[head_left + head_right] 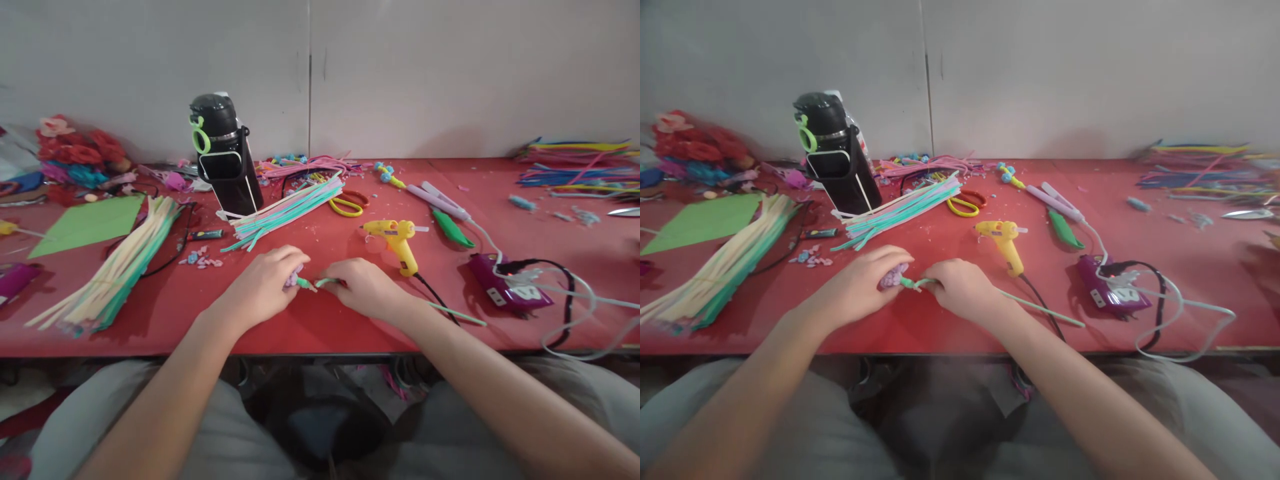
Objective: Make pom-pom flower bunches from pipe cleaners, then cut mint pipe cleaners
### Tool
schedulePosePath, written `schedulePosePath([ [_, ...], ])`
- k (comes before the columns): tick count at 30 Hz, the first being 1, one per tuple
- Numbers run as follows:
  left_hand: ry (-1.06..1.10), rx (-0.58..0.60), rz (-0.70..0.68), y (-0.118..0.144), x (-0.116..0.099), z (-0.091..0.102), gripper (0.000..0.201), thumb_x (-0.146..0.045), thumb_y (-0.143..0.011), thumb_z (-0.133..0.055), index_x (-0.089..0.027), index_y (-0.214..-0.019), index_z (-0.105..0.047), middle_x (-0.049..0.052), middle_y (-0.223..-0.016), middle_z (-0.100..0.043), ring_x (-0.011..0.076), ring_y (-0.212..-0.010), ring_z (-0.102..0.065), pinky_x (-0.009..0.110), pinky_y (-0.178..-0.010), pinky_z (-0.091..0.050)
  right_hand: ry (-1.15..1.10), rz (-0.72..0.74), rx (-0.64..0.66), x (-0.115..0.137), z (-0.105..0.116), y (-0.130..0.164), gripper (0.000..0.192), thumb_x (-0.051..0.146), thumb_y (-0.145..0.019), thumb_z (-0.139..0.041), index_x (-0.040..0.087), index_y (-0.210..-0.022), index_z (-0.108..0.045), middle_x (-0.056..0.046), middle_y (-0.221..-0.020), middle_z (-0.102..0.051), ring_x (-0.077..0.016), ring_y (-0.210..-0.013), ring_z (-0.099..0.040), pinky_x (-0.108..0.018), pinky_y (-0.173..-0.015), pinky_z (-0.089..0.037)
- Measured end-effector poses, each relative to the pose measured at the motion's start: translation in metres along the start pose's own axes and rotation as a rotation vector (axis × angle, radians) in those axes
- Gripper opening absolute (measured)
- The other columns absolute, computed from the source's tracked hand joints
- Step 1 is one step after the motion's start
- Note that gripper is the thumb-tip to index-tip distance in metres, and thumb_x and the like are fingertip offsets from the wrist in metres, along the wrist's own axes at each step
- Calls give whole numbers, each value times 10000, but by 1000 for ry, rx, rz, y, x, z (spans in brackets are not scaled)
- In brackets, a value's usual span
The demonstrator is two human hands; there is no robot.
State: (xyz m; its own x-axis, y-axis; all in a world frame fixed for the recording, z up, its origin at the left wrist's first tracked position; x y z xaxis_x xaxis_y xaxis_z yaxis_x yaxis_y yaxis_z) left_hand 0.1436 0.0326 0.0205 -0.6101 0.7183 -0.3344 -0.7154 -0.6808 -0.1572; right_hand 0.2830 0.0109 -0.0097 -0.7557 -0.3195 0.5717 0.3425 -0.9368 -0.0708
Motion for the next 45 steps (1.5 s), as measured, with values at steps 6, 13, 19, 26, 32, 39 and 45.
schedulePosePath([
  [6,-22,-118,-142,1,-15,9,514,-30,-855,-575,-222,-1331,-561,82,-1406,-614,251,-1324,-557,455,-1135,-424,-196,-74,-26,3,0,1,331,313,-926,-626,179,-642,-519,43,-577,-446,-99,-550,-361,-281,-542,-251],
  [13,417,-650,281,8,14,42,304,-351,-812,-773,-200,-1055,-671,77,-1104,-699,236,-1029,-661,401,-930,-535,-605,-152,-217,-10,21,4,390,496,-933,-591,183,-709,-532,62,-607,-343,-91,-559,-290,-279,-536,-236],
  [19,1158,-277,354,-5,10,-7,288,-425,-774,-809,-199,-948,-770,53,-960,-744,178,-843,-662,295,-720,-508,-586,-20,-248,13,35,9,381,458,-955,-578,184,-698,-516,54,-619,-359,-90,-578,-307,-268,-547,-265],
  [26,1356,-277,342,-9,4,-14,202,-310,-702,-864,-205,-856,-787,30,-884,-743,150,-794,-647,281,-707,-501,-452,-10,-138,23,32,16,373,438,-1014,-464,199,-728,-461,32,-689,-404,-112,-644,-375,-279,-602,-320],
  [32,1401,-354,359,-7,8,-2,233,-268,-660,-873,-194,-851,-762,15,-851,-724,145,-756,-656,287,-707,-532,-334,62,-96,23,44,22,377,403,-1040,-423,207,-717,-420,26,-688,-432,-120,-647,-400,-292,-622,-326],
  [39,1347,-338,327,-8,8,-2,245,-293,-678,-882,-186,-857,-753,21,-851,-727,147,-776,-671,267,-694,-532,-388,58,-193,20,50,23,190,362,-975,-587,184,-922,-629,26,-661,-553,-113,-596,-471,-266,-573,-351],
  [45,1308,-299,321,-10,3,-7,260,-309,-667,-892,-186,-858,-765,29,-855,-744,160,-795,-682,275,-705,-548,-327,80,-303,23,52,23,167,303,-918,-649,173,-816,-671,-7,-732,-649,-118,-638,-513,-264,-604,-393],
])
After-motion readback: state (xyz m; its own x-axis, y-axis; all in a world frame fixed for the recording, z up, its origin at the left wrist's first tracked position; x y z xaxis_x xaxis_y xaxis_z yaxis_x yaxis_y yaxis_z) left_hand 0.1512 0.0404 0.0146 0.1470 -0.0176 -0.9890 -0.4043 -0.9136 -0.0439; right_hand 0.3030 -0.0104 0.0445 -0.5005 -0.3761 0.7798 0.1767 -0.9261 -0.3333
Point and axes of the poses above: each hand's wrist, its own y-axis away from the middle knuckle, its own z-axis out of the back of the hand, x = y × z, the point moved 7 cm from there along -y, towards the middle knuckle
